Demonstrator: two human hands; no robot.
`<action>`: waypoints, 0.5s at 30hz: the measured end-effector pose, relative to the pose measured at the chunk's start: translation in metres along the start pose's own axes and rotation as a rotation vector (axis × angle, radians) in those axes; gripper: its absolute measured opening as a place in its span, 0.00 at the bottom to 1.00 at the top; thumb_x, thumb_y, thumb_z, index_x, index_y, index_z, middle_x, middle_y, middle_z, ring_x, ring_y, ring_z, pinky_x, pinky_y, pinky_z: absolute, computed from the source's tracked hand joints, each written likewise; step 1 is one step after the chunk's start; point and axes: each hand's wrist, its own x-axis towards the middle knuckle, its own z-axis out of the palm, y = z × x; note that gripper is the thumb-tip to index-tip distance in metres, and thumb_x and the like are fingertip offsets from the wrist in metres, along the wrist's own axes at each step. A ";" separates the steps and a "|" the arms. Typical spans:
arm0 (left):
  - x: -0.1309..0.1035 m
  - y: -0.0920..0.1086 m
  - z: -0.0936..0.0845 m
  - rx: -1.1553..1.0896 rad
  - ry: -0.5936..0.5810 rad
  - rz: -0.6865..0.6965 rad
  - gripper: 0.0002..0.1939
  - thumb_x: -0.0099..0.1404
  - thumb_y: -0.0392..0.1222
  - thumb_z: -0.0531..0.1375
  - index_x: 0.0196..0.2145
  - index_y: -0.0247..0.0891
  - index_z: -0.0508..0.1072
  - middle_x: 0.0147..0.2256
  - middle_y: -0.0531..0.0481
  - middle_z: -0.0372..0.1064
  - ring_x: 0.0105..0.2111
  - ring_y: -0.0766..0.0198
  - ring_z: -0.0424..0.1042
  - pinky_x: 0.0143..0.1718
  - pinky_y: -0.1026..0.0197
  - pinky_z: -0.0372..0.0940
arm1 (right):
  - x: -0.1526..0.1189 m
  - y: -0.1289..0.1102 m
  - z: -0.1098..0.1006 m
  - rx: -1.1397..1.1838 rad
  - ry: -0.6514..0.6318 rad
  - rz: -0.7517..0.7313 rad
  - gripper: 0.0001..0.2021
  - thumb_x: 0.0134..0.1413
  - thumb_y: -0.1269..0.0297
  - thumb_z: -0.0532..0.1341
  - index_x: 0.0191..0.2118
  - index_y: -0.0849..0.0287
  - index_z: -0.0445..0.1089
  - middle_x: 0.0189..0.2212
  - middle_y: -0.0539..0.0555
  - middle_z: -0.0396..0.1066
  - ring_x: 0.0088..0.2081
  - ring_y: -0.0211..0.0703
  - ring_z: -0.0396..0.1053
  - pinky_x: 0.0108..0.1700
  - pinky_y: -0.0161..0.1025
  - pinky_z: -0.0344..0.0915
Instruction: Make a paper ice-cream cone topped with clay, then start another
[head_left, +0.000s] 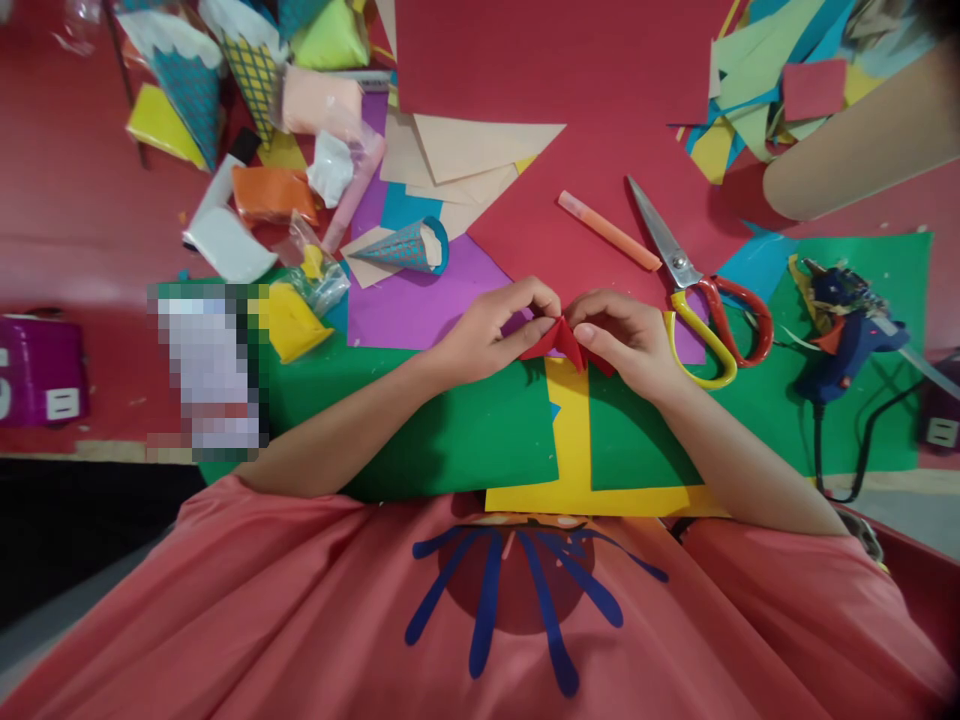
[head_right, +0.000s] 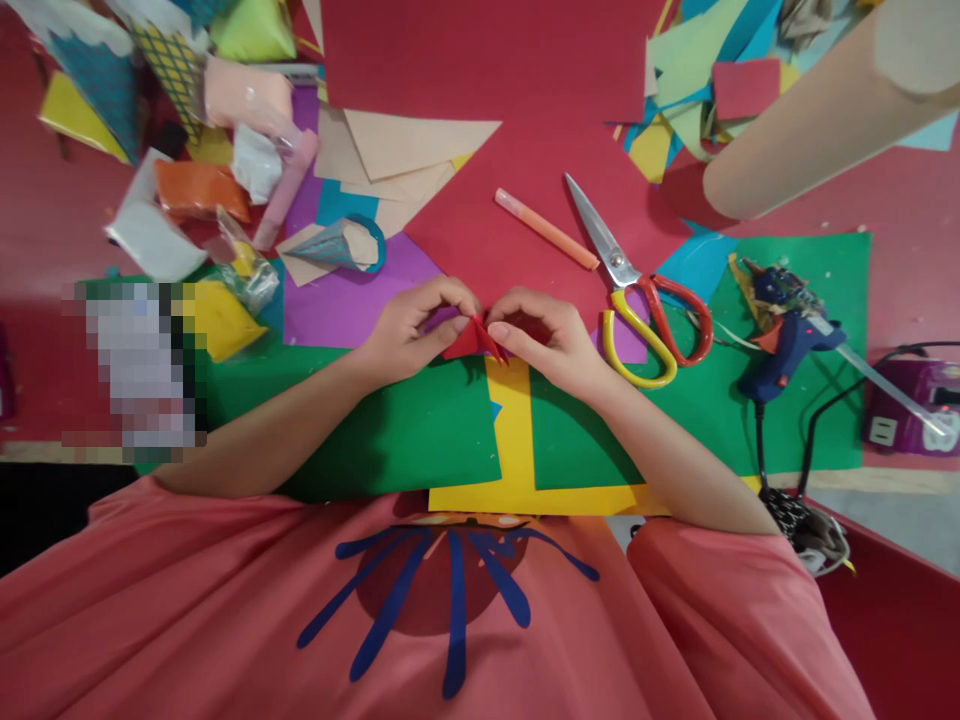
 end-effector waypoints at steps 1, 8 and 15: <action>0.000 0.000 0.000 0.009 0.000 0.002 0.17 0.73 0.54 0.50 0.35 0.40 0.67 0.33 0.49 0.72 0.34 0.65 0.72 0.37 0.62 0.67 | 0.000 0.000 0.000 -0.018 0.003 -0.012 0.15 0.62 0.50 0.60 0.33 0.58 0.71 0.29 0.50 0.72 0.32 0.37 0.70 0.37 0.36 0.68; -0.001 0.000 0.004 0.077 0.040 0.003 0.10 0.72 0.44 0.52 0.35 0.38 0.67 0.31 0.51 0.72 0.30 0.69 0.71 0.33 0.65 0.65 | -0.001 0.001 0.002 -0.274 0.045 -0.174 0.07 0.62 0.60 0.60 0.33 0.56 0.70 0.31 0.51 0.75 0.33 0.39 0.73 0.38 0.38 0.70; -0.003 0.000 0.004 0.087 0.003 0.010 0.14 0.72 0.51 0.53 0.36 0.38 0.69 0.33 0.49 0.74 0.32 0.67 0.73 0.34 0.64 0.67 | -0.002 0.003 0.003 -0.424 0.110 -0.196 0.05 0.61 0.64 0.59 0.32 0.54 0.68 0.30 0.51 0.76 0.34 0.42 0.74 0.38 0.40 0.70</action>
